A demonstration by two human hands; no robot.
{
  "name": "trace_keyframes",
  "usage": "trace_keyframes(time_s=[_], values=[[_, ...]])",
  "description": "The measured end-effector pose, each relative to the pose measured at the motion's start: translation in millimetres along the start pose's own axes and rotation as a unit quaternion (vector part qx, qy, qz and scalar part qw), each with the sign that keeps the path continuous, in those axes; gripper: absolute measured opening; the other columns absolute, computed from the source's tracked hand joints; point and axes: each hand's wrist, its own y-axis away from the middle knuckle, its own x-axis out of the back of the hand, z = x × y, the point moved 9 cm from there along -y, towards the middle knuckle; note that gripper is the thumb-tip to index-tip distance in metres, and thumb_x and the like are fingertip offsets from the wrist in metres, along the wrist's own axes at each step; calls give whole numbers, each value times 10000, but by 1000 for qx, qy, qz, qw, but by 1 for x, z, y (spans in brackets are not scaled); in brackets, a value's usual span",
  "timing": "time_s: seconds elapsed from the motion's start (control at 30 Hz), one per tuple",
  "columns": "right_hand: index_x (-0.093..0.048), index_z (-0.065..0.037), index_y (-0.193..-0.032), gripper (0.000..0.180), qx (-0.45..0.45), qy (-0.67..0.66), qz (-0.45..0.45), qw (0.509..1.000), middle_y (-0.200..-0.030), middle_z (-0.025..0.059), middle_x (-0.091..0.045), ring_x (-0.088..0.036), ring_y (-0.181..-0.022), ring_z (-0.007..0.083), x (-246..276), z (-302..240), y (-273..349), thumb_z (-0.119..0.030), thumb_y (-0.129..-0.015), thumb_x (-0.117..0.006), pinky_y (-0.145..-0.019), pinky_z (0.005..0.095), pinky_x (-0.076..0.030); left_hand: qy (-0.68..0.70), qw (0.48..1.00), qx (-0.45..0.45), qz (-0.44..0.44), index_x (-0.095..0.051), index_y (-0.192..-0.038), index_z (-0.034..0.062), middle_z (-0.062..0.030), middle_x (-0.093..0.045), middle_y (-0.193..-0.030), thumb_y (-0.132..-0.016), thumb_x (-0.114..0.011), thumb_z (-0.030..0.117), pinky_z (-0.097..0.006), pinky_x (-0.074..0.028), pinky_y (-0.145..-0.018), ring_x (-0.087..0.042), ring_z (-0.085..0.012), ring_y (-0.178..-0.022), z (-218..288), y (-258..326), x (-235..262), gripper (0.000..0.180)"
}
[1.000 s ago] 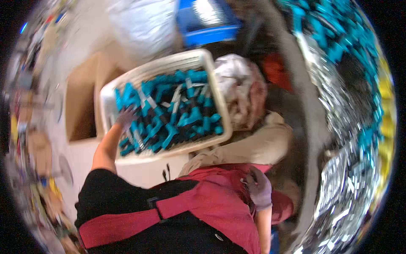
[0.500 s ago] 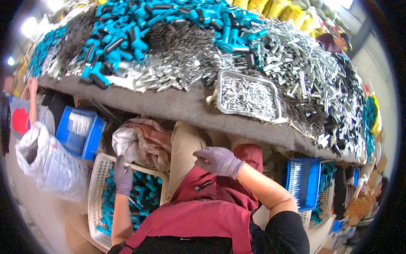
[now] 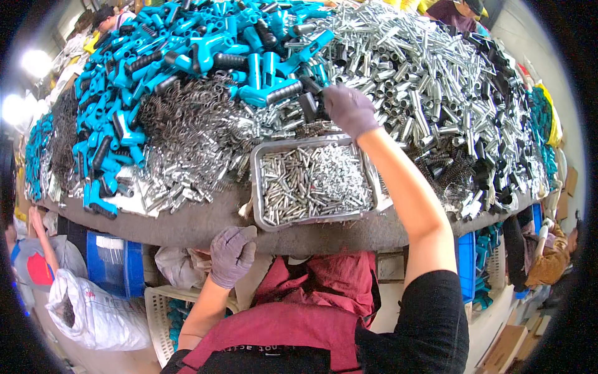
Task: The person assembles tools by inserting metal rods, springs, and pins into metal barrels and attaching plastic handles. The person places the assembled tools into a plastic crate.
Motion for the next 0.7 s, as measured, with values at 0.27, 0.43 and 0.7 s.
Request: trace_keyframes(time_s=[0.27, 0.43, 0.7], values=[[-567, -195, -1105, 331, -26, 91, -26, 995, -924, 137, -581, -601, -876, 318, -40, 45, -63, -173, -775, -556, -738, 420, -492, 27, 994, 96, 37, -632, -926, 52, -98, -582, -710, -697, -611, 29, -380, -463, -543, -561, -284, -602, -28, 7, -12, 231], [-596, -165, -963, 167, 30, 134, -33, 990, -863, 95, -575, -602, -830, 288, -40, 63, -76, -157, -815, -519, -696, 400, -499, -41, 998, 43, 13, -640, -898, 70, -75, -558, -668, -679, -609, 44, -364, -425, -498, -538, -255, -559, -17, 1, -23, 223], [-523, -75, -880, 229, -1, -165, 302, 939, -839, 170, -580, -556, -788, 370, 44, 109, -72, -301, -870, -486, -687, 436, -446, -153, 986, -9, 63, -638, -873, 122, -29, -560, -690, -655, -639, 114, -328, -413, -502, -539, -208, -570, -13, 6, -24, 219]])
